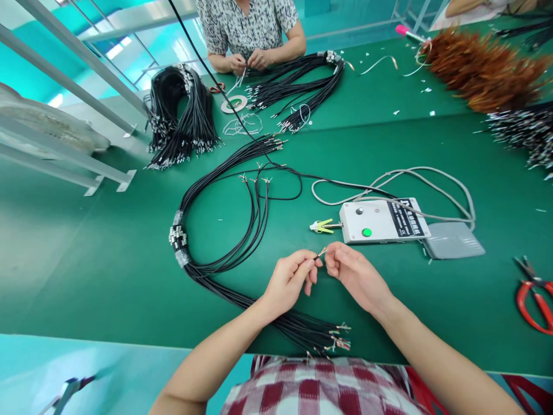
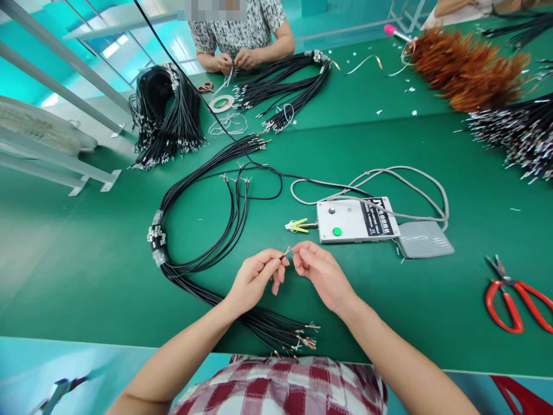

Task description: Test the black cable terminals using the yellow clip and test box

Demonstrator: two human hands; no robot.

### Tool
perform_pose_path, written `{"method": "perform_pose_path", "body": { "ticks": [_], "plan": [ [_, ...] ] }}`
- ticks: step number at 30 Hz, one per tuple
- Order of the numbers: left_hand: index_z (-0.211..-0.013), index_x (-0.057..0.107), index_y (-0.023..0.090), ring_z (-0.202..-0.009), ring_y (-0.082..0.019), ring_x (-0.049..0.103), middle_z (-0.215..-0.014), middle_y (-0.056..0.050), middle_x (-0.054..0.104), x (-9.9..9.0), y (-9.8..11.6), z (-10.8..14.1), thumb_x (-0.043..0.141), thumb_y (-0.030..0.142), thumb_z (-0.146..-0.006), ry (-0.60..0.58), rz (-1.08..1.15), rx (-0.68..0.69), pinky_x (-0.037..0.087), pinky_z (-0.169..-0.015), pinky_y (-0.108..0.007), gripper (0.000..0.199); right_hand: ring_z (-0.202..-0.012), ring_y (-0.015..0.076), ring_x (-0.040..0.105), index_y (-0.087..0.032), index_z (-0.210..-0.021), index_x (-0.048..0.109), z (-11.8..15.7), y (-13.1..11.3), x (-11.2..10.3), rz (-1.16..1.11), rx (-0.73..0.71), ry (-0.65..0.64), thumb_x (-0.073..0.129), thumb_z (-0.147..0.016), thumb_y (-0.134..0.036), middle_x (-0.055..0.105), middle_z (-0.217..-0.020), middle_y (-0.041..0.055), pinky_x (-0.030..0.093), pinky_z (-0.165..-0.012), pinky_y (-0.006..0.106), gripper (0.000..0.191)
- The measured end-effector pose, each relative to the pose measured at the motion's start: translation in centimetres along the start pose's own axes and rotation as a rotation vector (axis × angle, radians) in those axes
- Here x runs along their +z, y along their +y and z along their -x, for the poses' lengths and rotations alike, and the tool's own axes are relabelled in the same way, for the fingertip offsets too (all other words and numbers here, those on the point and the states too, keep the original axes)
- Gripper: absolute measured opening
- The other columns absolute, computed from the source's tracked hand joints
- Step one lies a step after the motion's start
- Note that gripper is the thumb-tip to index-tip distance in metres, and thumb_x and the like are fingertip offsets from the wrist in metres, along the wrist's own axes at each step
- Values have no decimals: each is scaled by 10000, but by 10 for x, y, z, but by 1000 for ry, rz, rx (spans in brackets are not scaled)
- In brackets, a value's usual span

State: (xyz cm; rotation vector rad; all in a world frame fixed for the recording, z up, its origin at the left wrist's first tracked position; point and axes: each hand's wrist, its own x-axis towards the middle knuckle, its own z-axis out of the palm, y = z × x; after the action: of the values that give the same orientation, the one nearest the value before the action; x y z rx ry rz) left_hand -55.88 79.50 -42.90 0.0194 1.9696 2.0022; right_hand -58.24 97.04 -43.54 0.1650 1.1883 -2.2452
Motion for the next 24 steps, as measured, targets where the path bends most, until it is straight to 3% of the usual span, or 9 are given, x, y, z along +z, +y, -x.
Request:
{"method": "perform_pose_path", "body": {
  "ticks": [7,13,19,24],
  "plan": [
    [-959,607,146,-457,-66,516,-661,15,592,0,0,5,471,419,-998,-11,-79,26,425,-506,-200,307,-638,126,442,-200,-856,681,-5,-6,7,42,-7,-5,753,-783,-489,548,-697,-13,388,-656,291,307],
    [-913,635,141,-487,-79,535,-654,3,605,1,1,5,596,428,-931,26,-65,42,452,-507,-205,290,-633,117,428,-192,-805,687,-1,-7,1,71,2,-29,758,-789,-420,546,-676,-15,356,-645,282,240],
    [-826,688,154,-647,-127,604,-721,-37,686,4,5,4,652,306,-903,149,-313,218,496,-631,-237,174,-655,120,453,-200,-864,712,5,-9,-7,96,-8,-16,744,-801,-381,560,-708,-8,362,-651,286,195],
    [-816,700,174,-651,-129,595,-747,-33,705,7,4,5,657,253,-894,232,-471,318,471,-615,-236,119,-664,126,472,-209,-899,729,5,-8,-6,55,-13,27,748,-791,-394,571,-734,0,384,-637,281,216]
  ]
}}
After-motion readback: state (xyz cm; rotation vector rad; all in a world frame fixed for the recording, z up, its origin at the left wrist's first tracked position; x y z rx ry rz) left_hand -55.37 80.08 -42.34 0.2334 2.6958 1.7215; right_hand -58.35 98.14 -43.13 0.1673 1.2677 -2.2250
